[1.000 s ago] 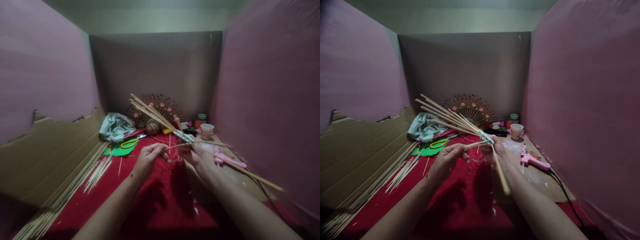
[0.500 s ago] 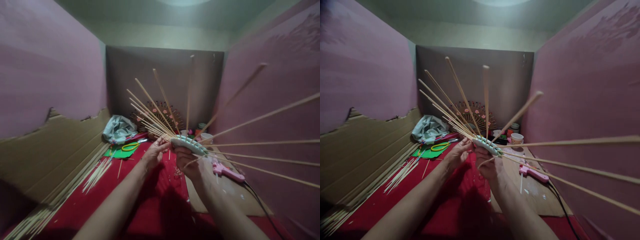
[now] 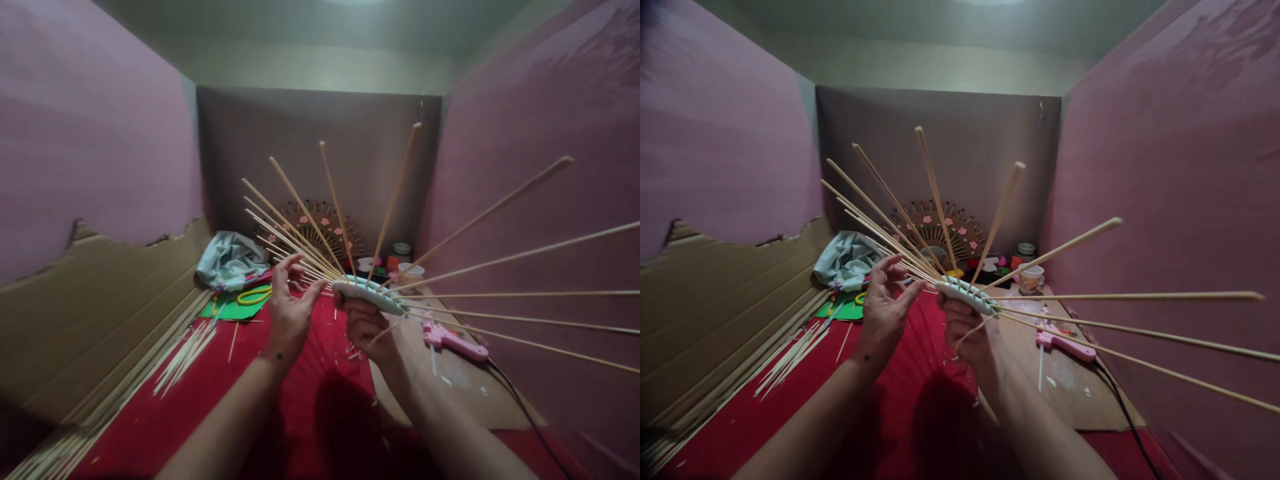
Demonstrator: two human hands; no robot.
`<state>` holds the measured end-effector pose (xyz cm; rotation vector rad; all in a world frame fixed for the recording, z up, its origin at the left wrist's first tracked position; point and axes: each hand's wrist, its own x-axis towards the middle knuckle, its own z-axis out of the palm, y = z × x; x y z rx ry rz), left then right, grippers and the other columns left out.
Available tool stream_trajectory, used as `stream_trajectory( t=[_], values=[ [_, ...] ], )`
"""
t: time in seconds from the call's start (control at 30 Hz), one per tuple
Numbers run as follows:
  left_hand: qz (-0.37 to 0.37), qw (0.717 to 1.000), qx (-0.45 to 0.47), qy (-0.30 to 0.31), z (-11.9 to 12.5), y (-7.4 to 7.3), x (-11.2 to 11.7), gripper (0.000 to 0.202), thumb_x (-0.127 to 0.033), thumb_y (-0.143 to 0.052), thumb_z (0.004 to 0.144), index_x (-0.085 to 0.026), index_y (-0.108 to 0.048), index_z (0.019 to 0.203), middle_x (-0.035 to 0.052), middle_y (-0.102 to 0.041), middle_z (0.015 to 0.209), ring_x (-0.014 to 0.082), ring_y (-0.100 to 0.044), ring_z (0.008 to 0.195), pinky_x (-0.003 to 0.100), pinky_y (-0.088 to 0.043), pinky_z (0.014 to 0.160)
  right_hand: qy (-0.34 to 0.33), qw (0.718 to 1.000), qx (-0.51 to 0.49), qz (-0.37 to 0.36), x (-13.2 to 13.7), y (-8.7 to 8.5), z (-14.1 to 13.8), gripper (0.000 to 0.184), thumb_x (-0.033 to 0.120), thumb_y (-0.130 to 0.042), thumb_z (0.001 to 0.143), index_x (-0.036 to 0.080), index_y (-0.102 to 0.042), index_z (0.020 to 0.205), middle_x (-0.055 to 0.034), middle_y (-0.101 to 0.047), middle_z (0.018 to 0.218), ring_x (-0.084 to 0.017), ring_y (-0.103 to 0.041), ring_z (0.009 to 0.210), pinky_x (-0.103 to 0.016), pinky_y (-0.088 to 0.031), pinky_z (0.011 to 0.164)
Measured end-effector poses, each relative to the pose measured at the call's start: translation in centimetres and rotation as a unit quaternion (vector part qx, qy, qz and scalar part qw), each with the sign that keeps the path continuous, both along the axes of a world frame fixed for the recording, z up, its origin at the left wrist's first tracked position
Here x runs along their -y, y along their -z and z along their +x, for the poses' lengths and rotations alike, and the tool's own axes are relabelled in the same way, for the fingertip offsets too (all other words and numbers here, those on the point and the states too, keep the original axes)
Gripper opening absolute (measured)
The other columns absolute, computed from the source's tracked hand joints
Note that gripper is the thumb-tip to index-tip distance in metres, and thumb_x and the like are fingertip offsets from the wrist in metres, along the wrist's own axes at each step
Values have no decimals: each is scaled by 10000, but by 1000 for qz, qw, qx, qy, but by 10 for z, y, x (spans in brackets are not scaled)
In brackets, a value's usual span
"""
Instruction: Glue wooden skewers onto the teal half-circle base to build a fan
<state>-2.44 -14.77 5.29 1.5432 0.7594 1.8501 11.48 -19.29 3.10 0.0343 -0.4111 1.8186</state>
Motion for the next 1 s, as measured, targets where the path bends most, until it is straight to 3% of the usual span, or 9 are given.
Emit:
stream_trajectory(
  t=[0.1, 0.2, 0.3, 0.4, 0.47, 0.57, 0.7, 0.83, 1.0],
  values=[
    [-39, 993, -33, 108, 0, -11, 12, 353, -280, -698, 730, -203, -565, 1047, -72, -511, 605, 80, -445, 509, 192, -376, 496, 8, 999, 24, -23, 1, 5, -2, 266, -12, -351, 906, 149, -562, 934, 128, -384, 477, 21, -342, 298, -17, -149, 265],
    [-106, 970, -96, 196, 0, -14, 16, 297, -319, -657, 767, -177, -588, 1018, -68, -534, 511, 75, -409, 382, 190, -305, 369, 11, 997, 62, -35, 4, 6, -3, 253, 16, -354, 909, 150, -546, 811, 123, -363, 465, 20, -287, 293, -21, -143, 271],
    [-128, 954, -156, 223, 0, -13, 14, 163, -306, -659, 752, -160, -609, 805, -45, -546, 479, 73, -412, 349, 188, -290, 334, 4, 996, 76, -38, 5, 6, -2, 251, 23, -351, 895, 150, -540, 790, 112, -397, 488, 22, -277, 309, -17, -176, 298],
    [-106, 965, -174, 167, -2, -16, 9, 154, -283, -671, 726, -157, -591, 687, -29, -559, 508, 72, -434, 379, 185, -308, 342, -13, 989, 136, -50, 0, 8, 3, 194, 62, -389, 875, 137, -562, 828, 88, -477, 528, 14, -324, 327, -44, -241, 316],
    [-77, 970, -186, 134, -4, -22, 3, 134, -282, -658, 736, -160, -607, 716, -21, -582, 560, 77, -457, 417, 187, -333, 367, -19, 982, 180, -59, -3, 9, 8, 140, 116, -441, 853, 132, -580, 855, 49, -560, 575, -24, -452, 388, -101, -372, 378],
    [-37, 976, -205, 66, -9, -31, -7, 126, -291, -650, 744, -171, -615, 727, -21, -587, 595, 87, -478, 475, 192, -359, 421, 11, 975, 217, -46, -4, 9, 18, 199, 120, -500, 786, 142, -596, 960, -29, -696, 806, -136, -659, 686, -253, -531, 630],
    [10, 970, -242, 25, -17, -38, -18, 112, -286, -649, 734, -176, -636, 751, 1, -628, 675, 126, -556, 624, 219, -419, 555, 81, 964, 244, 64, 2, 5, 29, 447, 45, -521, 609, 181, -593, 1028, -52, -685, 1082, -211, -659, 927, -367, -495, 835],
    [4, 953, -301, -19, -22, -39, -21, 125, -295, -633, 741, -172, -636, 759, 5, -622, 655, 141, -550, 626, 243, -409, 567, 86, 967, 223, 93, 1, 0, 32, 369, 147, -633, 657, 201, -596, 1021, -39, -687, 991, -205, -650, 869, -312, -499, 695],
    [6, 929, -364, -67, -22, -40, -20, 112, -284, -626, 767, -172, -634, 772, 21, -644, 692, 153, -573, 647, 254, -402, 584, 114, 964, 241, -22, -8, 4, 25, 538, 489, -827, 552, 193, -610, 945, -19, -690, 844, -152, -629, 649, -221, -432, 476]
  ],
)
